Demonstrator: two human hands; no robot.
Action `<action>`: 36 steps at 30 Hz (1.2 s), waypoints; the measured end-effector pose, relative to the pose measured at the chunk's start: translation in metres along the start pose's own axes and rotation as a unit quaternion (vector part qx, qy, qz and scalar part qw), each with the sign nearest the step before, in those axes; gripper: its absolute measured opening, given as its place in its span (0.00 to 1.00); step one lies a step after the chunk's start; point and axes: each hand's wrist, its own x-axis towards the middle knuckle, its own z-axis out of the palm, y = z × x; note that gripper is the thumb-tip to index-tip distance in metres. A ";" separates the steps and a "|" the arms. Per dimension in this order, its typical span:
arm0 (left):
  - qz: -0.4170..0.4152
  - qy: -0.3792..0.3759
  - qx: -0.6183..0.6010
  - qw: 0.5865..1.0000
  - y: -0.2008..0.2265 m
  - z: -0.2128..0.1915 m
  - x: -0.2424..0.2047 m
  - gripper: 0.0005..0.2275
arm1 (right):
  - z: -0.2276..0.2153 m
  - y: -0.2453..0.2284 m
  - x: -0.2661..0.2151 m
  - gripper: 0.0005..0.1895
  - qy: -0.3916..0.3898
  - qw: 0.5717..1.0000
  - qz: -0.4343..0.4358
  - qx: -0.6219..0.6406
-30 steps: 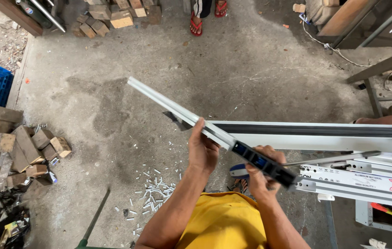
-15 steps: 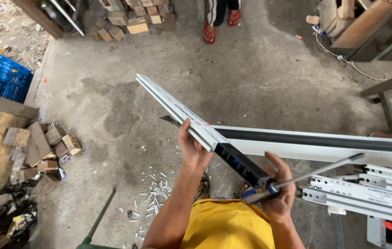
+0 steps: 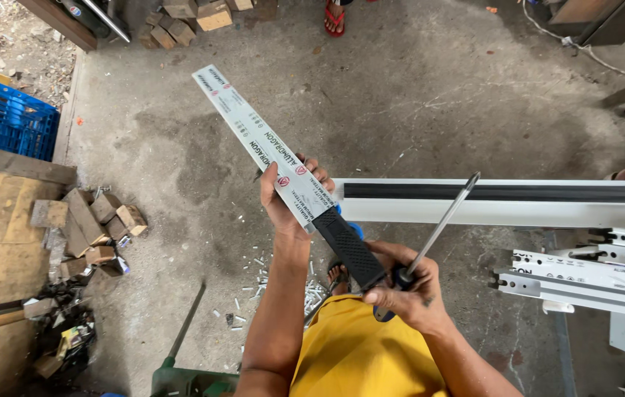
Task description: The person assembles aluminum window profiles by inserting black rubber seals and metal corner brackets into the profile channels. They use a screwdriver to secure the brackets and a marker to label the profile. The work is performed on a metal rack in a workshop environment.
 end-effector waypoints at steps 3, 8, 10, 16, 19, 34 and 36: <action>-0.013 -0.039 -0.054 0.998 -0.002 -0.009 0.003 0.22 | 0.017 -0.002 -0.001 0.40 0.002 0.998 0.057 -0.017; -0.018 -0.094 -0.132 0.987 -0.007 -0.015 0.004 0.23 | 0.047 -0.004 0.000 0.46 -0.010 0.998 -0.043 -0.054; -0.017 -0.117 -0.159 0.980 -0.006 -0.016 0.004 0.23 | 0.054 -0.006 0.002 0.54 -0.004 0.998 -0.029 -0.047; -0.039 -0.224 -0.232 0.946 -0.012 -0.009 0.004 0.24 | 0.060 -0.007 0.012 0.68 -0.049 0.997 -0.005 -0.056; -0.045 -0.262 -0.243 0.933 -0.020 -0.007 0.005 0.24 | 0.060 -0.005 0.011 0.69 -0.079 0.993 -0.007 -0.087; -0.147 -0.359 -0.291 0.874 -0.048 0.014 0.004 0.27 | 0.057 0.024 -0.005 0.69 -0.153 0.972 -0.086 -0.158; -0.155 -0.387 -0.279 0.865 -0.049 0.018 0.006 0.27 | 0.054 0.033 -0.006 0.69 -0.169 0.955 -0.183 -0.160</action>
